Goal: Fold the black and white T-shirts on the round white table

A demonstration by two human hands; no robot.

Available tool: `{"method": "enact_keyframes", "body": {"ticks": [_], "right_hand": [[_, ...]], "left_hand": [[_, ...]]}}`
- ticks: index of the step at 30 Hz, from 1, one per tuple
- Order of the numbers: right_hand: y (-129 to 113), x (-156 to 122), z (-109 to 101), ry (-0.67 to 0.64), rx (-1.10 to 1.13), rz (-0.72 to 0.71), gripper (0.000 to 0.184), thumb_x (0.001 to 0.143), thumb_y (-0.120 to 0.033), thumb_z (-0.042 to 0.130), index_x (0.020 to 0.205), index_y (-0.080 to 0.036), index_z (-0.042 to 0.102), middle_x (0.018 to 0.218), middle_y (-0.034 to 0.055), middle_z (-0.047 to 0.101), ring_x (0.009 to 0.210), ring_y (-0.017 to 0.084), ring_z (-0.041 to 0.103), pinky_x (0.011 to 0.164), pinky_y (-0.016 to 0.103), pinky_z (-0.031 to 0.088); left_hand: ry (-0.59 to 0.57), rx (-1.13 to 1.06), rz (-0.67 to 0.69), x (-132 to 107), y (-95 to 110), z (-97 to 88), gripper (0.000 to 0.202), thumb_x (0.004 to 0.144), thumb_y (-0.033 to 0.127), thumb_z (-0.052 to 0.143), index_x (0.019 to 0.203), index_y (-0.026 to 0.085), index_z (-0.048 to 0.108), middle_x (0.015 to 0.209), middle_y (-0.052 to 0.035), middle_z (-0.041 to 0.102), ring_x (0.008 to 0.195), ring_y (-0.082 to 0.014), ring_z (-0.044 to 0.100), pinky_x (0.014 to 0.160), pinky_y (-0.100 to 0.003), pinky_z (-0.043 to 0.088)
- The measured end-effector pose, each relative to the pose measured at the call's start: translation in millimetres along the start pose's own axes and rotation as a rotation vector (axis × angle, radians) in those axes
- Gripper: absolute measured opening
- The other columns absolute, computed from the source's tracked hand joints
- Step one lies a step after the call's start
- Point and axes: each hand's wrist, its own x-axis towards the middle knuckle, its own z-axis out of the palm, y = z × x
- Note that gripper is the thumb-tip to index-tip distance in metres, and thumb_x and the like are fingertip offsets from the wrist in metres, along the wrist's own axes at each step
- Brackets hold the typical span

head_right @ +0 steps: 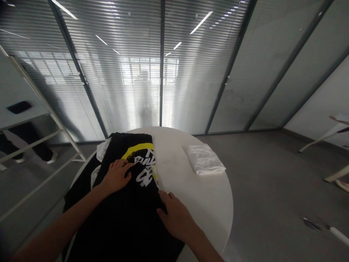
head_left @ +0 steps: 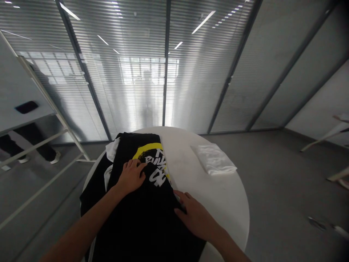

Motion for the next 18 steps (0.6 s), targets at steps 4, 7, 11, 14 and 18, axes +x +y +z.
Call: {"method": "enact_keyframes", "body": {"ticks": [4, 7, 11, 14, 18], "right_hand": [[1, -13, 0, 0.046, -0.039, -0.015, 0.049, 0.083, -0.024, 0.055, 0.133, -0.023, 0.05, 0.12, 0.0091, 0.054, 0.111, 0.023, 0.055, 0.097, 0.035, 0.043], [3, -24, 4, 0.054, -0.139, 0.003, 0.042, 0.081, -0.026, 0.059, 0.123, -0.022, 0.057, 0.116, 0.0093, 0.056, 0.108, 0.025, 0.056, 0.095, 0.036, 0.043], [9, -33, 11, 0.045, -0.246, 0.05, 0.043, 0.081, -0.028, 0.062, 0.123, -0.022, 0.057, 0.113, 0.0101, 0.058, 0.103, 0.026, 0.058, 0.09, 0.037, 0.045], [13, -32, 10, 0.035, -0.257, 0.059, 0.034, 0.086, -0.024, 0.056, 0.12, -0.023, 0.058, 0.11, 0.0082, 0.059, 0.098, 0.023, 0.061, 0.085, 0.034, 0.045], [19, -26, 1, 0.116, -0.326, 0.044, 0.028, 0.087, -0.018, 0.052, 0.113, -0.021, 0.061, 0.105, 0.0086, 0.059, 0.098, 0.022, 0.06, 0.086, 0.034, 0.044]], "left_hand": [[-0.194, -0.154, 0.237, -43, 25, -14.5, 0.044, 0.082, 0.023, 0.053, 0.124, 0.032, 0.059, 0.108, -0.0053, 0.057, 0.104, -0.0225, 0.05, 0.094, -0.04, 0.037], [-0.245, -0.185, 0.274, -65, 37, -17.2, 0.041, 0.086, 0.024, 0.051, 0.124, 0.033, 0.06, 0.107, -0.0053, 0.058, 0.104, -0.0227, 0.05, 0.095, -0.041, 0.036], [-0.222, -0.224, 0.239, -78, 39, -12.7, 0.038, 0.09, 0.024, 0.045, 0.125, 0.03, 0.06, 0.109, -0.0057, 0.06, 0.107, -0.0223, 0.05, 0.098, -0.04, 0.035], [-0.229, -0.242, 0.213, -77, 39, -9.5, 0.048, 0.089, 0.026, 0.046, 0.136, 0.029, 0.051, 0.112, -0.0062, 0.061, 0.11, -0.0229, 0.05, 0.101, -0.041, 0.034], [-0.252, -0.214, 0.187, -69, 48, -8.1, 0.061, 0.087, 0.03, 0.049, 0.147, 0.031, 0.037, 0.114, -0.007, 0.062, 0.11, -0.0257, 0.05, 0.1, -0.045, 0.033]]}}
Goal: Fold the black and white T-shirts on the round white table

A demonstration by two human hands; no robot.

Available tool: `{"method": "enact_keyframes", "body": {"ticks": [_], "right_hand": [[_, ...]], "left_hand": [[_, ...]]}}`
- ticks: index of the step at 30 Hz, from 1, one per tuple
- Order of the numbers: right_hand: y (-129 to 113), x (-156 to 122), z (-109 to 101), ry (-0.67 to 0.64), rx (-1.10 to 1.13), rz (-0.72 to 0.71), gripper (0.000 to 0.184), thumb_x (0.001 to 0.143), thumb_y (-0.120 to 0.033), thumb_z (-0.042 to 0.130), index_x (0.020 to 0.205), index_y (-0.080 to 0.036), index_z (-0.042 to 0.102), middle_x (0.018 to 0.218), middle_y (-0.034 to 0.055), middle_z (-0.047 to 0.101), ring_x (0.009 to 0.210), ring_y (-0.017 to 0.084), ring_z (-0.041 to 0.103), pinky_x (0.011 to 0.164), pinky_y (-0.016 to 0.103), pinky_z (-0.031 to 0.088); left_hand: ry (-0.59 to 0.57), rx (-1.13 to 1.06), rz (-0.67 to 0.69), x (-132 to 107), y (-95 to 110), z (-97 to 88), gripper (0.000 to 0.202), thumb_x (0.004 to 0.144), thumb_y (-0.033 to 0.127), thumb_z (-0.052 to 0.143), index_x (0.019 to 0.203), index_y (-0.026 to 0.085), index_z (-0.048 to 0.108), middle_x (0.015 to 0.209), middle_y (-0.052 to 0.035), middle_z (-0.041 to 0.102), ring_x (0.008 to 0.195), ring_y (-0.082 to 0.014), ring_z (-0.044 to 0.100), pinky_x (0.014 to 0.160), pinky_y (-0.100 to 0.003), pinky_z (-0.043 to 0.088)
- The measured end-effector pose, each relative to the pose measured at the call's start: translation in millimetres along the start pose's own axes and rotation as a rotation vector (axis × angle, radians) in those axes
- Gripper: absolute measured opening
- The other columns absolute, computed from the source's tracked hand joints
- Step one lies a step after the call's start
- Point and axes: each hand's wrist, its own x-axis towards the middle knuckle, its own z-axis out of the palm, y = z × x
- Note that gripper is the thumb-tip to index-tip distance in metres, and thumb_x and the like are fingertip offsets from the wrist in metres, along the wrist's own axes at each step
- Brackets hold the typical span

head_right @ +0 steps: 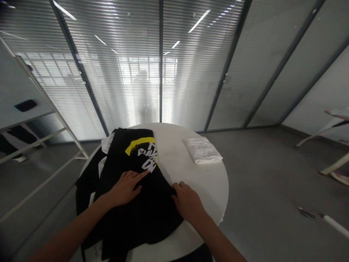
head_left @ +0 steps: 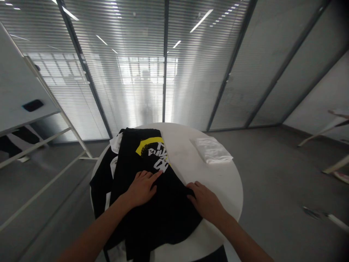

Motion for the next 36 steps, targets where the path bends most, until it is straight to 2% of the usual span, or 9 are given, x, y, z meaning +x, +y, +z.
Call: {"method": "enact_keyframes", "body": {"ticks": [6, 8, 11, 14, 19, 23, 29, 33, 36], "right_hand": [[0, -6, -9, 0.152, 0.02, -0.089, 0.024, 0.089, -0.017, 0.05, 0.108, -0.02, 0.064, 0.103, 0.009, 0.057, 0.097, 0.022, 0.057, 0.089, 0.035, 0.044], [-8, -12, -13, 0.17, 0.053, -0.135, 0.022, 0.089, -0.017, 0.051, 0.105, -0.021, 0.065, 0.103, 0.0081, 0.058, 0.096, 0.022, 0.056, 0.089, 0.035, 0.044], [-25, -21, -21, 0.149, 0.141, -0.205, 0.019, 0.088, -0.017, 0.053, 0.1, -0.023, 0.066, 0.1, 0.0063, 0.059, 0.096, 0.021, 0.056, 0.088, 0.035, 0.044], [-45, -30, -30, 0.079, 0.278, -0.292, 0.017, 0.088, -0.018, 0.055, 0.099, -0.024, 0.067, 0.098, 0.0043, 0.061, 0.094, 0.019, 0.058, 0.086, 0.032, 0.045], [-73, -40, -39, -0.078, 0.419, -0.463, 0.022, 0.09, -0.018, 0.055, 0.106, -0.026, 0.068, 0.103, 0.0025, 0.062, 0.095, 0.015, 0.059, 0.086, 0.026, 0.045], [-84, -41, -36, -0.172, 0.466, -0.533, 0.027, 0.091, -0.02, 0.055, 0.114, -0.024, 0.066, 0.108, 0.0037, 0.062, 0.098, 0.014, 0.06, 0.09, 0.026, 0.045], [-96, -35, -21, -0.302, 0.473, -0.644, 0.035, 0.091, -0.024, 0.054, 0.124, -0.021, 0.063, 0.112, 0.0066, 0.063, 0.099, 0.015, 0.061, 0.092, 0.026, 0.045], [-95, -23, -15, -0.444, 0.535, -0.749, 0.035, 0.089, -0.033, 0.059, 0.121, -0.02, 0.066, 0.104, 0.0073, 0.066, 0.093, 0.016, 0.062, 0.088, 0.026, 0.046], [-81, 0, -15, -0.517, 0.734, -0.643, 0.035, 0.092, -0.042, 0.054, 0.115, -0.019, 0.069, 0.096, 0.0063, 0.067, 0.083, 0.015, 0.062, 0.08, 0.027, 0.048]], "left_hand": [[0.015, 0.011, 0.0, 6, 7, 2.0, 0.04, 0.086, 0.029, 0.049, 0.125, 0.029, 0.06, 0.111, -0.0073, 0.063, 0.108, -0.0269, 0.051, 0.097, -0.045, 0.033], [0.027, 0.0, -0.006, 3, 8, 2.3, 0.039, 0.086, 0.027, 0.05, 0.123, 0.028, 0.06, 0.111, -0.007, 0.063, 0.109, -0.0269, 0.051, 0.098, -0.045, 0.033], [0.034, -0.024, 0.013, -2, 12, 0.4, 0.049, 0.086, 0.027, 0.052, 0.134, 0.031, 0.051, 0.112, -0.0065, 0.063, 0.109, -0.0265, 0.052, 0.099, -0.046, 0.031], [0.022, -0.092, 0.062, -7, 17, -4.6, 0.058, 0.085, 0.026, 0.053, 0.142, 0.033, 0.042, 0.116, -0.0057, 0.064, 0.109, -0.0249, 0.054, 0.102, -0.046, 0.03], [0.076, -0.147, 0.078, -21, 21, -19.1, 0.043, 0.079, 0.01, 0.05, 0.115, 0.029, 0.062, 0.108, -0.0029, 0.067, 0.105, -0.0211, 0.057, 0.101, -0.04, 0.033], [0.124, -0.147, 0.054, -44, 14, -28.9, 0.045, 0.073, 0.003, 0.047, 0.108, 0.026, 0.065, 0.098, -0.0022, 0.067, 0.098, -0.0194, 0.057, 0.101, -0.041, 0.035], [0.145, -0.125, -0.025, -81, -6, -15.8, 0.046, 0.075, 0.003, 0.049, 0.11, 0.028, 0.067, 0.096, -0.0023, 0.066, 0.099, -0.0205, 0.056, 0.102, -0.044, 0.035], [0.162, -0.117, -0.017, -94, -13, -6.2, 0.045, 0.081, 0.006, 0.048, 0.114, 0.03, 0.067, 0.098, -0.0026, 0.064, 0.1, -0.0196, 0.056, 0.106, -0.046, 0.032], [0.156, -0.11, -0.004, -96, -16, -9.1, 0.046, 0.081, 0.006, 0.048, 0.113, 0.032, 0.068, 0.096, -0.0023, 0.064, 0.098, -0.0193, 0.056, 0.106, -0.047, 0.032]]}}
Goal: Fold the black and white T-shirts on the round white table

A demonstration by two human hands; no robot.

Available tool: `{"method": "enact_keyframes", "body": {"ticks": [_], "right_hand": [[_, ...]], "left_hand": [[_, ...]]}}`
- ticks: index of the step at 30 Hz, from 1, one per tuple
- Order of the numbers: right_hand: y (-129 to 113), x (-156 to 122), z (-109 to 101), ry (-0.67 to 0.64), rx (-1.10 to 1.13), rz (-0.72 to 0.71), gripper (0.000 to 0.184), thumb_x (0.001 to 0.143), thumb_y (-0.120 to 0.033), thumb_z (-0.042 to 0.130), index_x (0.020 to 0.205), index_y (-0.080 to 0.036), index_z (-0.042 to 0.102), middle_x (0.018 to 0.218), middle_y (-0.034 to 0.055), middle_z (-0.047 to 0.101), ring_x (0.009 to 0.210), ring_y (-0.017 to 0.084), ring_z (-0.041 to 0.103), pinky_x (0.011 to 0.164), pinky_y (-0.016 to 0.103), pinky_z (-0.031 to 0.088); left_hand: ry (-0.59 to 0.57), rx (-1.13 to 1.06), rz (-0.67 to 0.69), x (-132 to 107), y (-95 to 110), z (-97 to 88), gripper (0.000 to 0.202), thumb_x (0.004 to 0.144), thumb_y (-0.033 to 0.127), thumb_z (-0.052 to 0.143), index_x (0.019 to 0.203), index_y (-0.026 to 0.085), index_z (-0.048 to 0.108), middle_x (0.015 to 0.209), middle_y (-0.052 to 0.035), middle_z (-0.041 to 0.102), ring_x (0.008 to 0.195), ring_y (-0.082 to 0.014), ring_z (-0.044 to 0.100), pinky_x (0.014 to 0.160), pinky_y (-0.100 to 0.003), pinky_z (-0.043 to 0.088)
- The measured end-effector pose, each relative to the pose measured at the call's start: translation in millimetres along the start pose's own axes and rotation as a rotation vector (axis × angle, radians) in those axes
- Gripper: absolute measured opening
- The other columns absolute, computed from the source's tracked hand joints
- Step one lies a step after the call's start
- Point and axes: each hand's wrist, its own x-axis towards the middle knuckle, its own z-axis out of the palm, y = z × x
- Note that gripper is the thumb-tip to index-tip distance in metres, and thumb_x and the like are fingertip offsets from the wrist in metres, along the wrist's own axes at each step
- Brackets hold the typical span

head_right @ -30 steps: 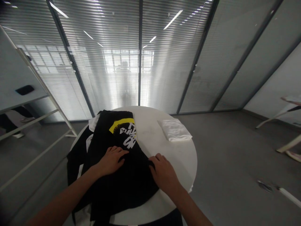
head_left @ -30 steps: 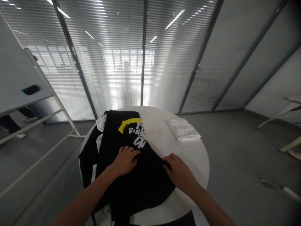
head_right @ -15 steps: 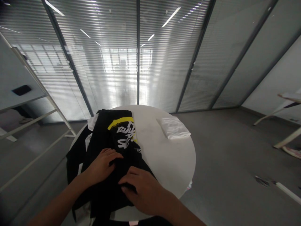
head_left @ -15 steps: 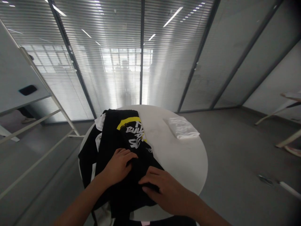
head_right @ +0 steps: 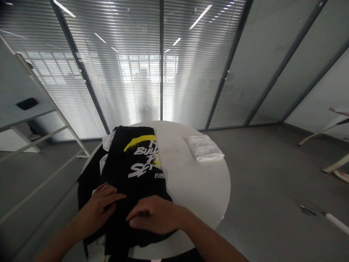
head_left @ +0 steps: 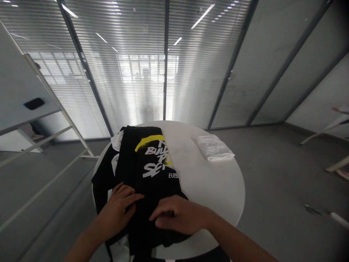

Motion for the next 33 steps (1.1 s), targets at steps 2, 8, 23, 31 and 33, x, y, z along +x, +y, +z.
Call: {"method": "enact_keyframes", "body": {"ticks": [2, 8, 23, 31, 33], "right_hand": [[18, 5, -20, 0.083, 0.203, 0.093, 0.042, 0.094, -0.048, 0.047, 0.115, -0.017, 0.067, 0.092, 0.0066, 0.067, 0.079, 0.014, 0.063, 0.074, 0.027, 0.05], [91, 24, -83, 0.613, -0.097, 0.299, 0.03, 0.088, -0.033, 0.053, 0.108, -0.016, 0.067, 0.098, 0.0066, 0.068, 0.092, 0.019, 0.062, 0.086, 0.032, 0.047], [128, 109, -131, 0.678, -0.306, 0.539, 0.038, 0.083, -0.018, 0.054, 0.118, -0.022, 0.066, 0.108, 0.005, 0.07, 0.089, 0.018, 0.064, 0.08, 0.027, 0.048], [149, 119, -147, 0.651, -0.184, 0.599, 0.026, 0.077, -0.016, 0.059, 0.101, -0.015, 0.071, 0.071, 0.0017, 0.067, 0.06, 0.012, 0.059, 0.06, 0.022, 0.048], [151, 111, -153, 0.649, -0.149, 0.609, 0.028, 0.076, -0.013, 0.058, 0.1, -0.015, 0.07, 0.067, 0.0002, 0.064, 0.055, 0.01, 0.057, 0.055, 0.02, 0.047]], "left_hand": [[-0.015, -0.011, 0.015, 1, -2, -5.6, 0.046, 0.08, 0.006, 0.048, 0.111, 0.032, 0.069, 0.094, -0.002, 0.064, 0.096, -0.0188, 0.057, 0.105, -0.046, 0.034], [-0.071, -0.176, -0.043, 12, -6, -27.8, 0.03, 0.079, 0.011, 0.047, 0.088, 0.024, 0.073, 0.084, -0.002, 0.068, 0.087, -0.0171, 0.061, 0.09, -0.033, 0.043], [-0.001, -0.005, -0.78, 203, -106, -7.8, 0.049, 0.085, 0.045, 0.05, 0.118, 0.011, 0.061, 0.111, -0.0197, 0.069, 0.101, -0.0315, 0.066, 0.078, -0.035, 0.048], [0.007, -0.043, -0.783, 239, -117, 5.1, 0.045, 0.08, 0.038, 0.056, 0.107, 0.004, 0.066, 0.11, -0.0248, 0.067, 0.101, -0.0336, 0.065, 0.075, -0.033, 0.048], [0.016, -0.087, -0.753, 244, -113, 7.0, 0.04, 0.08, 0.034, 0.056, 0.105, 0.005, 0.067, 0.103, -0.0215, 0.07, 0.094, -0.0294, 0.067, 0.07, -0.03, 0.047]]}}
